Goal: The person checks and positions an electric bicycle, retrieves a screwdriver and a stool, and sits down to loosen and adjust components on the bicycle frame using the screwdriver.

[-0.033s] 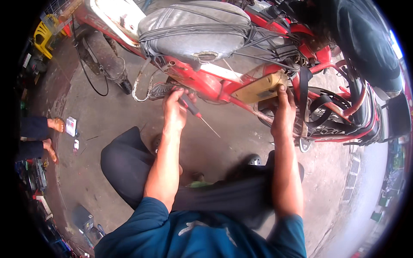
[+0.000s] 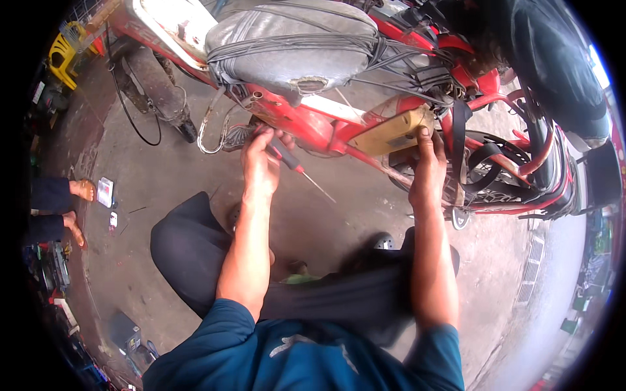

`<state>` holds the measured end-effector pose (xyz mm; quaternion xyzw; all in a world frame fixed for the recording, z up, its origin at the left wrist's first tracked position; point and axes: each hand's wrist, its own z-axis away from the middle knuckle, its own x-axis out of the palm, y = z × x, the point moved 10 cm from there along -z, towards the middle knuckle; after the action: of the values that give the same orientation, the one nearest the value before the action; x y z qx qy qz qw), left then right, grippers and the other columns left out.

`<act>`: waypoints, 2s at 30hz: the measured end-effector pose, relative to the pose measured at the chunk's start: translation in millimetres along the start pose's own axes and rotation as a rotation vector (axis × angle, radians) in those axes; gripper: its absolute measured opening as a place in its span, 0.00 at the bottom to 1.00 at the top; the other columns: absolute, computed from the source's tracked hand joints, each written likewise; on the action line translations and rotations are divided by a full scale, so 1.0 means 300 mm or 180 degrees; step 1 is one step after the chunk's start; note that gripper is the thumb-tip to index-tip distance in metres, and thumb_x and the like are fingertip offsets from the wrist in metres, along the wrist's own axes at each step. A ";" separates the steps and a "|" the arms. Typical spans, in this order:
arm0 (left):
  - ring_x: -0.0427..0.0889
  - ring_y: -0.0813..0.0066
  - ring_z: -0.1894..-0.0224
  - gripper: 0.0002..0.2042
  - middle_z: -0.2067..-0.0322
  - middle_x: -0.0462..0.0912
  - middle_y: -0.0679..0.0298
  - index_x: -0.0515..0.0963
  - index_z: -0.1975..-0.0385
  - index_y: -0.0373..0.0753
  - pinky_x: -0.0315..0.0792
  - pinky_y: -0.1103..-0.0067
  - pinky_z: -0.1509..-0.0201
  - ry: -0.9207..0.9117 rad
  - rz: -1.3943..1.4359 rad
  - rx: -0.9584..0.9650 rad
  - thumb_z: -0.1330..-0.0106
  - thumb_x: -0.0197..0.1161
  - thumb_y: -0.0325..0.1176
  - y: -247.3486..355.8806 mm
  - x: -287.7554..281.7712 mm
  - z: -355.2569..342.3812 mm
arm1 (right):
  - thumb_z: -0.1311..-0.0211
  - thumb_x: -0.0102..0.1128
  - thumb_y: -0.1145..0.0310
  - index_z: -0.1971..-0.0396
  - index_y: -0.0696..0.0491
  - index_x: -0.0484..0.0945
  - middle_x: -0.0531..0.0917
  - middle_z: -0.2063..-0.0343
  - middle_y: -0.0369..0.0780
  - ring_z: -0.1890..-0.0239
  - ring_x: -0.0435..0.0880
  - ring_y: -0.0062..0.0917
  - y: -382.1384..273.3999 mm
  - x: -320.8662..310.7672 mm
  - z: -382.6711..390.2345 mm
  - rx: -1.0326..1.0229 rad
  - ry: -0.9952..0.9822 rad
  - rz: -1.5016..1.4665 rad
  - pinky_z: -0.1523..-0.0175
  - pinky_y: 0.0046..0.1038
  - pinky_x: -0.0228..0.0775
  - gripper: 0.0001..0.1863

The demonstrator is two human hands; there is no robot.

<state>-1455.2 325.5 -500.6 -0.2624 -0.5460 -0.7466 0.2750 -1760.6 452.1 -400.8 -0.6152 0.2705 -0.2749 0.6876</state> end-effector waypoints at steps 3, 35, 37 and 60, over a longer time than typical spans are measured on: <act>0.79 0.62 0.66 0.08 0.67 0.75 0.59 0.68 0.61 0.37 0.75 0.64 0.63 -0.0196 -0.0002 0.0195 0.37 0.54 0.31 0.088 0.059 -0.001 | 0.39 0.53 0.49 0.41 0.57 0.63 0.72 0.49 0.41 0.49 0.71 0.28 -0.037 -0.006 -0.010 -0.0314 0.0014 0.0243 0.48 0.31 0.65 0.33; 0.79 0.71 0.67 0.16 0.62 0.74 0.62 0.64 0.52 0.37 0.79 0.74 0.66 0.0223 -0.0475 0.1231 0.36 0.58 0.31 0.084 0.091 -0.037 | 0.42 0.58 0.48 0.39 0.56 0.60 0.69 0.46 0.43 0.45 0.69 0.30 -0.028 0.006 -0.047 -0.0335 0.0046 0.0023 0.45 0.34 0.64 0.38; 0.78 0.73 0.68 0.16 0.62 0.73 0.62 0.64 0.52 0.37 0.78 0.75 0.66 0.0280 -0.0596 0.1307 0.37 0.59 0.31 0.081 0.082 -0.046 | 0.43 0.58 0.47 0.38 0.56 0.59 0.69 0.45 0.43 0.45 0.68 0.30 -0.025 0.006 -0.048 -0.0336 0.0017 0.0040 0.45 0.34 0.64 0.39; 0.73 0.80 0.86 0.16 0.72 0.78 0.61 0.70 0.61 0.32 0.68 0.82 0.88 -0.0001 -0.2394 0.0595 0.40 0.62 0.39 0.148 0.086 -0.094 | 0.42 0.58 0.49 0.38 0.59 0.59 0.69 0.45 0.43 0.44 0.67 0.29 -0.033 0.024 -0.043 -0.0421 -0.0090 -0.0253 0.41 0.29 0.57 0.39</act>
<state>-1445.1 284.2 -460.5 -0.0177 -0.6698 -0.7423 0.0047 -1765.1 437.2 -392.4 -0.6733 0.2537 -0.2748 0.6377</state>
